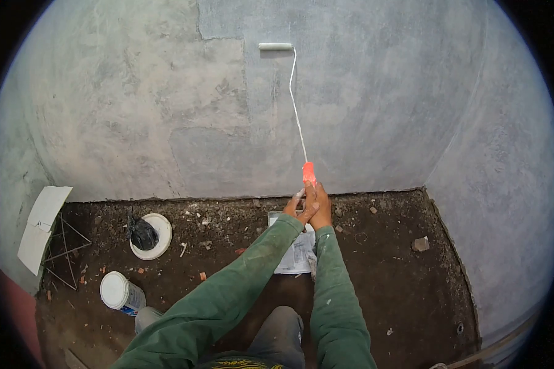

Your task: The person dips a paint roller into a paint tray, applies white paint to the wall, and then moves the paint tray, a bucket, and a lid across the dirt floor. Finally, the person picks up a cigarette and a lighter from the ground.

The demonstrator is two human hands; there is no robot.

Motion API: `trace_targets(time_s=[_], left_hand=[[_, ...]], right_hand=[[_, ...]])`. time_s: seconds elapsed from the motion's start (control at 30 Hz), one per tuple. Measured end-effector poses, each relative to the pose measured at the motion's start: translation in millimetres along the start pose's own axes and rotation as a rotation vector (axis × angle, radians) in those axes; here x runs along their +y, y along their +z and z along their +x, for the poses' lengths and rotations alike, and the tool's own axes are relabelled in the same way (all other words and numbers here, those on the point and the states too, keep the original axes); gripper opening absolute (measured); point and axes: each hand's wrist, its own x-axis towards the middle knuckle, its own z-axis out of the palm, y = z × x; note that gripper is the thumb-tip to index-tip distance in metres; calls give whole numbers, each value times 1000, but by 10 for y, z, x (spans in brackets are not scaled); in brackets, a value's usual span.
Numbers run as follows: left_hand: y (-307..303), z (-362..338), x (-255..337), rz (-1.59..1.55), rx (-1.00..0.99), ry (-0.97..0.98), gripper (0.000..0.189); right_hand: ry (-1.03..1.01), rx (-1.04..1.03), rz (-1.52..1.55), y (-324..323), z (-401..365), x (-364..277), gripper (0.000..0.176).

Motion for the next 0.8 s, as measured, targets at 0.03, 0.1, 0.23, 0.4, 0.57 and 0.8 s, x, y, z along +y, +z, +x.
trace_targets(time_s=[0.03,0.1,0.23,0.4,0.57,0.8], left_hand=[[2,-50,-54,-27,-9,33,84],[9,-174,-130,-94,-22,-45,84],[30,-293,-430,-87,-84,-122,81],[58,-541,-497,-150,-139,-279,81],[103,-733,-612,-184,-149,-367,81],[182,-982,-990,-205,-201,-467,85]], right_hand=[[-10,-8,-4,22,-45,83,41],[28,-25,8,31,-165,131,40],[33,17,78,114,-373,338,40],[127,-2,-30,163,-532,785,44],[103,-35,-151,133,-776,812,41],[227,-74,-72,143,-1096,1045,41]])
